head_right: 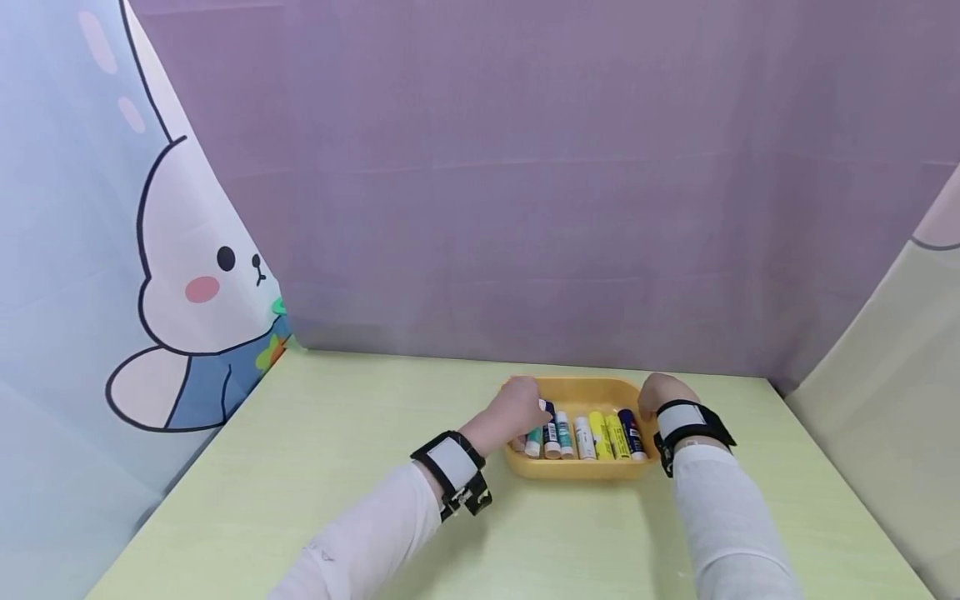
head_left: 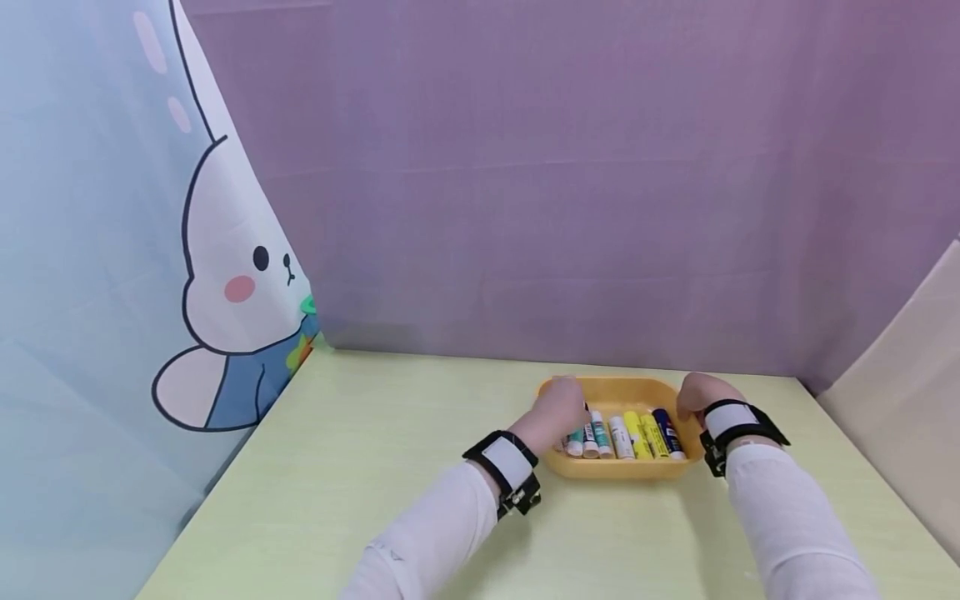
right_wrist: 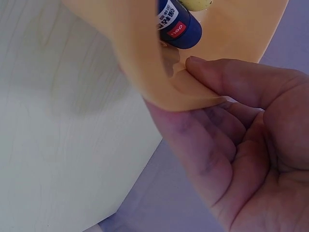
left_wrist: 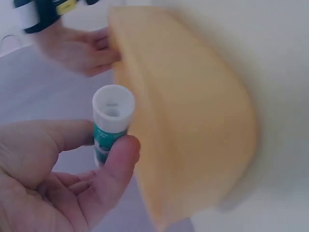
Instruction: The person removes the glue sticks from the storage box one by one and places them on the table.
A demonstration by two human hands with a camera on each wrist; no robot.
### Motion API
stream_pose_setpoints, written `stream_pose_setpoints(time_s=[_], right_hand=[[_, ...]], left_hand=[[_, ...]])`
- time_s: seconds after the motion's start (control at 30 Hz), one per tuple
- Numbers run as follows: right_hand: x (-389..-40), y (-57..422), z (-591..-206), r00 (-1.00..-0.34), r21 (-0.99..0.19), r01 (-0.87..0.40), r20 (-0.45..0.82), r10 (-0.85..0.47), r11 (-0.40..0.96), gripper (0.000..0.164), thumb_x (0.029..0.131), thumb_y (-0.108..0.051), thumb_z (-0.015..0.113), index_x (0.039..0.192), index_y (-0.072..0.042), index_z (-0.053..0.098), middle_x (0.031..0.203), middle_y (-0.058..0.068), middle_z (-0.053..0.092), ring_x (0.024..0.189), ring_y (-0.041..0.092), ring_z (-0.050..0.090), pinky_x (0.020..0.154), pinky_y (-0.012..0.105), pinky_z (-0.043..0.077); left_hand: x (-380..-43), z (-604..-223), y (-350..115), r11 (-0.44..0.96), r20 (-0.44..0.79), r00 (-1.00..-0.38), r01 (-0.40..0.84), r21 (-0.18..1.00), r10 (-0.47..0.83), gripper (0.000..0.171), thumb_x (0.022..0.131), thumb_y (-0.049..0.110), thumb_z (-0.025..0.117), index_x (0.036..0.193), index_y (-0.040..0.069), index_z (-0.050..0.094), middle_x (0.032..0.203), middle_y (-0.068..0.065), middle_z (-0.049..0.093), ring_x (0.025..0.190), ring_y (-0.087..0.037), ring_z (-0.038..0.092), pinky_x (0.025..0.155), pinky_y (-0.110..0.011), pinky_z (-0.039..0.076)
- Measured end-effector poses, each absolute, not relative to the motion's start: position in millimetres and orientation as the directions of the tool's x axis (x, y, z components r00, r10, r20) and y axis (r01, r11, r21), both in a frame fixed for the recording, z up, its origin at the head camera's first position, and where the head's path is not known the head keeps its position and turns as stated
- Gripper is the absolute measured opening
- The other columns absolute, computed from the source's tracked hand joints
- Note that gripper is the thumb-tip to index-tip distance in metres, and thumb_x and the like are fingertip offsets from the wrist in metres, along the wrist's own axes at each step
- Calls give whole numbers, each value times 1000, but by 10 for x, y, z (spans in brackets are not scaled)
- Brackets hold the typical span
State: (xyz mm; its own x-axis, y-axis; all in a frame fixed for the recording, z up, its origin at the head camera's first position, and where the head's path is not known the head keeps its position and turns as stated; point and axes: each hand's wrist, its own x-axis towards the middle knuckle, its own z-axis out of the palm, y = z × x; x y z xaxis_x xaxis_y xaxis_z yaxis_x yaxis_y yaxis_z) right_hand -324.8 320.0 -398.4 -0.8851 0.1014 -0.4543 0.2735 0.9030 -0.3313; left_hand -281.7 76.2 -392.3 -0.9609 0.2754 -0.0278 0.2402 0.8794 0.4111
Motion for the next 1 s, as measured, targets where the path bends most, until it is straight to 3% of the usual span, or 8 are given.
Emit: stream_pose_setpoints(time_s=[0.1, 0.17, 0.3, 0.6, 1.0], right_hand=[[-3269, 3209, -3998, -883, -326, 275, -458, 103, 905, 15, 83, -6, 56, 75, 1, 66, 47, -2, 42, 40, 9, 41, 42, 21, 37], [-3286, 3214, -4009, -880, -323, 282, -463, 109, 903, 14, 83, -6, 56, 75, 1, 65, 47, -2, 42, 40, 9, 41, 42, 22, 37], [-3289, 3207, -4016, -876, -321, 296, -466, 122, 899, 13, 83, -6, 56, 77, 1, 65, 48, -2, 42, 40, 10, 41, 42, 22, 37], [-3256, 3167, -3975, -887, -278, 234, -454, 87, 932, 15, 84, -5, 56, 74, 1, 65, 48, -3, 42, 41, 9, 41, 43, 21, 35], [-3239, 3178, -3986, -886, -270, 218, -458, 74, 938, 12, 84, -4, 55, 78, 1, 64, 49, -2, 44, 41, 9, 42, 43, 20, 36]], left_hand=[[-2829, -3781, 678, 854, -23, -965, 220, 471, 261, 22, 82, 22, 73, 78, 7, 58, 65, 1, 53, 48, -8, 53, 45, -18, 44], [-2850, -3686, 617, 827, -39, -967, 192, 528, 250, 26, 79, 23, 77, 84, 5, 59, 66, -2, 56, 45, -10, 56, 42, -20, 46], [-2894, -3490, 511, 800, -58, -968, 169, 576, 246, 34, 75, 25, 81, 86, 2, 59, 64, -5, 60, 41, -15, 60, 40, -22, 49], [-2892, -3163, 246, 760, -75, -973, 121, 638, 218, 32, 77, 22, 79, 84, -2, 59, 68, -10, 60, 43, -16, 62, 43, -24, 51], [-2981, -3197, -127, 714, -145, -976, 17, 700, 165, 35, 79, 16, 76, 98, -6, 56, 72, -13, 61, 46, -20, 63, 48, -29, 54]])
